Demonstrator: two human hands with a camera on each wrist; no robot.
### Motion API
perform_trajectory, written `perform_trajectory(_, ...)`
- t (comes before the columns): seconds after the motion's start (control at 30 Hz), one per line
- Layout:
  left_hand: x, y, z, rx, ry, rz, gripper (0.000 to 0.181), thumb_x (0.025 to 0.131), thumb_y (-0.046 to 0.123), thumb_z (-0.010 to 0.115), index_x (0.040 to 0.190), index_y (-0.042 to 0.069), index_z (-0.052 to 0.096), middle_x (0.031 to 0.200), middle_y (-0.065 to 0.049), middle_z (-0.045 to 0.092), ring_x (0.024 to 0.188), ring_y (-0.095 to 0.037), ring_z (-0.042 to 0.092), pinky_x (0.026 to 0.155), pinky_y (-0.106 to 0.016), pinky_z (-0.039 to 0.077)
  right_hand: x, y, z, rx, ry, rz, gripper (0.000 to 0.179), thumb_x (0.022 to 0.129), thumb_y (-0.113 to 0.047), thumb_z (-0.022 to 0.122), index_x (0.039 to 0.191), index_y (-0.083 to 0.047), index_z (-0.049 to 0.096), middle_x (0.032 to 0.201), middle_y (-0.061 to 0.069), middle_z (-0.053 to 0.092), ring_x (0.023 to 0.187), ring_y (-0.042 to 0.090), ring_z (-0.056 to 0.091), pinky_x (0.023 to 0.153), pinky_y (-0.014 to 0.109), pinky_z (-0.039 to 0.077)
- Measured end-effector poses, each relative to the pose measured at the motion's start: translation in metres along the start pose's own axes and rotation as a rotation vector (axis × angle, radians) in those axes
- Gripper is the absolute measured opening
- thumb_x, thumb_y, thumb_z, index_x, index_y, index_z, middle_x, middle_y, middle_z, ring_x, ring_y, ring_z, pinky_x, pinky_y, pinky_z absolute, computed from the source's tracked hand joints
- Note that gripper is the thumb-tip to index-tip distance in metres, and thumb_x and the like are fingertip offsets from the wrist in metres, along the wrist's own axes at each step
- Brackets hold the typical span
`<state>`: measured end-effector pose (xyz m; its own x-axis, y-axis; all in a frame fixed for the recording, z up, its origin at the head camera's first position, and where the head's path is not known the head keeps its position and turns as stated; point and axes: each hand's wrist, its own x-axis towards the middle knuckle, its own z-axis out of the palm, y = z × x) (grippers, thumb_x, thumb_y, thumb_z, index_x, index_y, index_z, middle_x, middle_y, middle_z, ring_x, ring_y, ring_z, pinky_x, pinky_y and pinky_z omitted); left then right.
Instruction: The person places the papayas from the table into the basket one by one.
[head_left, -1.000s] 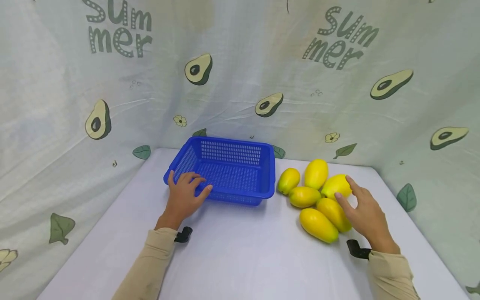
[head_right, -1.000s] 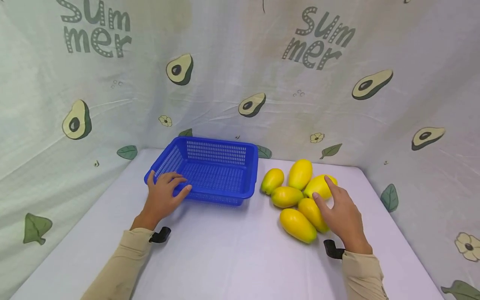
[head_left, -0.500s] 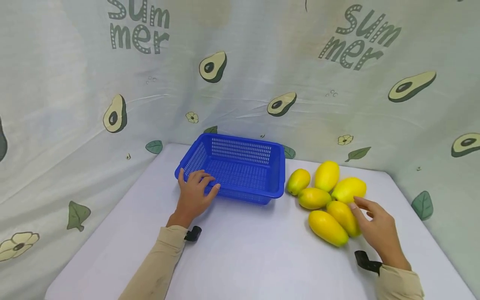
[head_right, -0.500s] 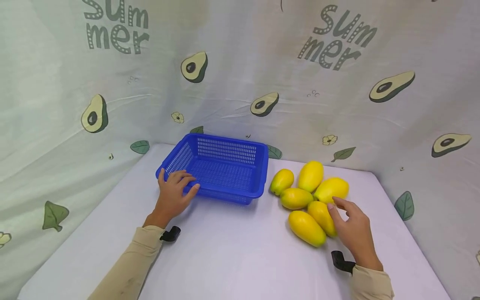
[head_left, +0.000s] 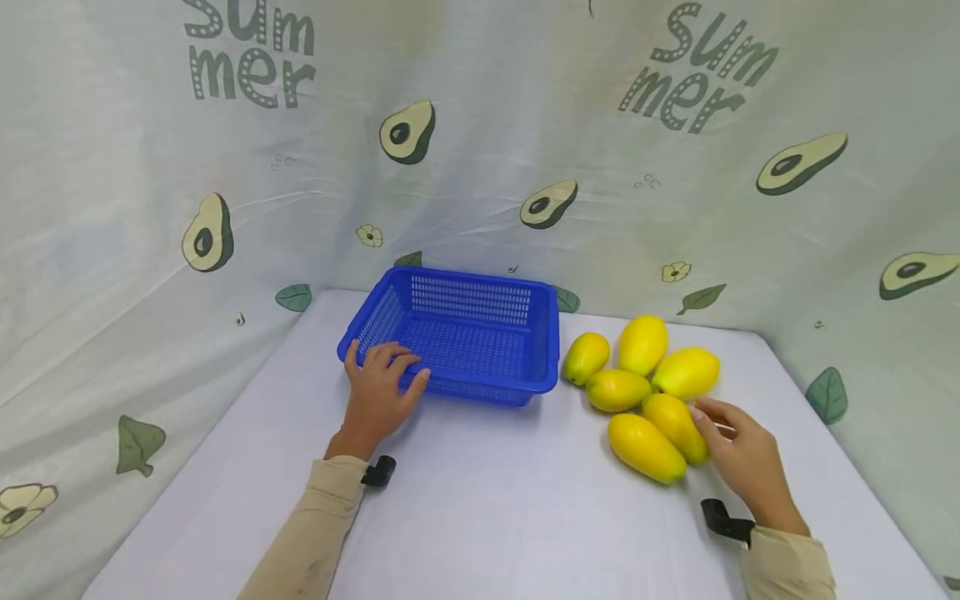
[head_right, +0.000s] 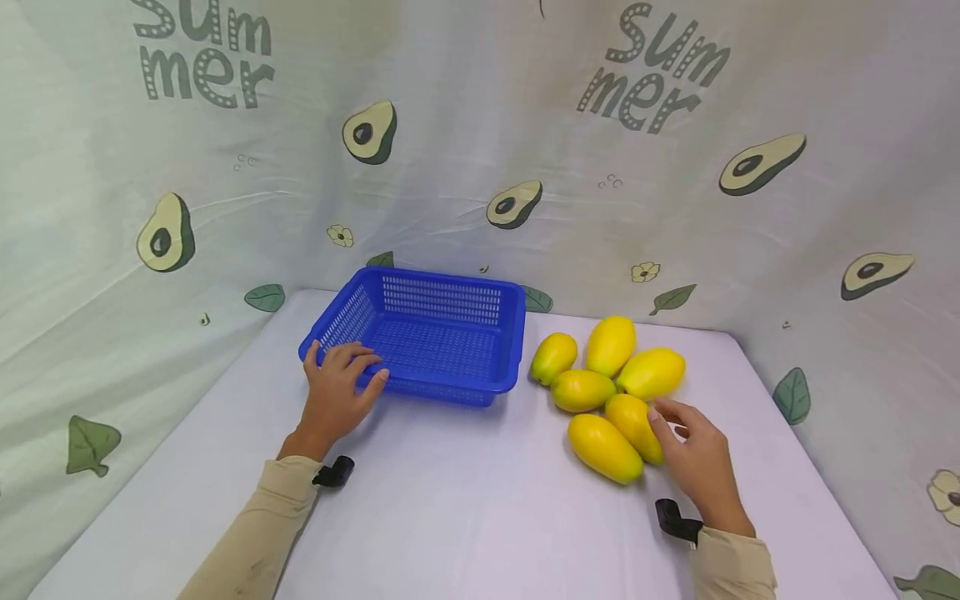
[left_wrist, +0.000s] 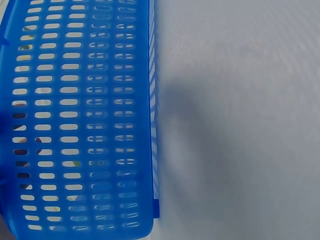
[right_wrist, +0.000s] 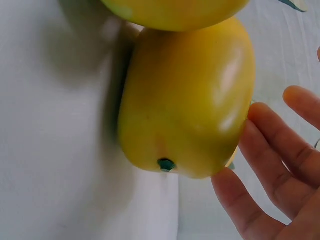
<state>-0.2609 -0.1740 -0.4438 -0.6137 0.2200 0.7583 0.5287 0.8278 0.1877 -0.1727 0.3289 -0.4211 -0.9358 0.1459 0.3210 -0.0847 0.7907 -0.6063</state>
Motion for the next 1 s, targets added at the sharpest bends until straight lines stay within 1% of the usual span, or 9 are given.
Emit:
perform_trajectory(0.1,-0.002,-0.004,-0.002,0.008,0.01,-0.008,0.035,0.095,0.038,0.062,0.103,0.006,0.074,0.113,-0.014,0.067,0.119,-0.037,0.054,0.109,-0.073,0.009,0.004,-0.002,0.003,0.017,-0.012,0.009,0.049,0.105,-0.038,0.052,0.135,0.0,0.059,0.131,0.022,0.06,0.116,0.04,0.057,0.09,0.031,0.052)
perform_trajectory(0.17,-0.003,-0.005,-0.003,0.015,0.01,-0.013,0.037,0.095,0.039,0.061,0.104,0.006,0.074,0.113,-0.014,0.067,0.12,-0.038,0.054,0.109,-0.073,0.009,0.005,-0.003,0.006,0.026,-0.024,0.023,0.05,0.105,-0.038,0.051,0.136,0.001,0.058,0.132,0.023,0.06,0.117,0.041,0.056,0.093,0.044,0.052)
perform_trajectory(0.23,-0.006,-0.007,-0.003,0.022,0.008,-0.017,0.038,0.095,0.04,0.06,0.105,0.006,0.074,0.114,-0.015,0.067,0.121,-0.039,0.054,0.109,-0.073,0.009,0.005,-0.003,0.007,0.025,-0.029,0.032,0.051,0.105,-0.038,0.05,0.136,0.001,0.058,0.133,0.023,0.059,0.118,0.041,0.055,0.091,0.058,0.048)
perform_trajectory(0.33,-0.008,-0.008,-0.003,0.029,0.015,-0.02,0.04,0.095,0.041,0.059,0.104,0.005,0.074,0.113,-0.015,0.067,0.121,-0.04,0.053,0.109,-0.073,0.008,0.004,-0.003,0.008,0.019,-0.037,0.017,0.05,0.105,-0.038,0.052,0.135,0.001,0.059,0.132,0.022,0.059,0.118,0.041,0.055,0.09,0.056,0.049)
perform_trajectory(0.5,-0.009,-0.009,-0.003,0.031,0.045,-0.025,0.042,0.096,0.042,0.057,0.104,0.004,0.074,0.112,-0.016,0.067,0.122,-0.041,0.053,0.11,-0.073,0.006,0.007,-0.003,0.009,0.027,-0.072,-0.012,0.05,0.104,-0.036,0.055,0.135,0.003,0.057,0.133,0.025,0.056,0.12,0.045,0.052,0.093,0.062,0.046)
perform_trajectory(0.7,-0.009,-0.005,0.002,0.031,0.029,-0.041,0.042,0.099,0.043,0.055,0.11,0.007,0.074,0.113,-0.015,0.066,0.125,-0.04,0.051,0.111,-0.072,0.003,0.01,0.0,0.008,-0.024,-0.123,-0.003,0.057,0.102,-0.039,0.057,0.138,0.005,0.054,0.136,0.028,0.05,0.122,0.046,0.048,0.094,0.064,0.045)
perform_trajectory(0.87,-0.009,-0.002,0.003,0.022,0.043,-0.04,0.04,0.098,0.041,0.057,0.108,0.007,0.075,0.112,-0.016,0.067,0.123,-0.04,0.052,0.11,-0.073,0.004,0.008,0.005,0.009,-0.033,-0.174,0.003,0.064,0.101,-0.044,0.057,0.141,0.004,0.049,0.137,0.03,0.048,0.122,0.046,0.047,0.094,0.064,0.045)
perform_trajectory(1.0,-0.004,0.001,0.004,0.027,0.0,-0.032,0.041,0.099,0.043,0.055,0.11,0.008,0.074,0.115,-0.016,0.066,0.125,-0.037,0.051,0.11,-0.072,0.006,0.001,0.014,0.009,-0.034,-0.221,0.041,0.07,0.1,-0.048,0.056,0.147,0.002,0.043,0.14,0.032,0.046,0.123,0.048,0.046,0.095,0.065,0.043)
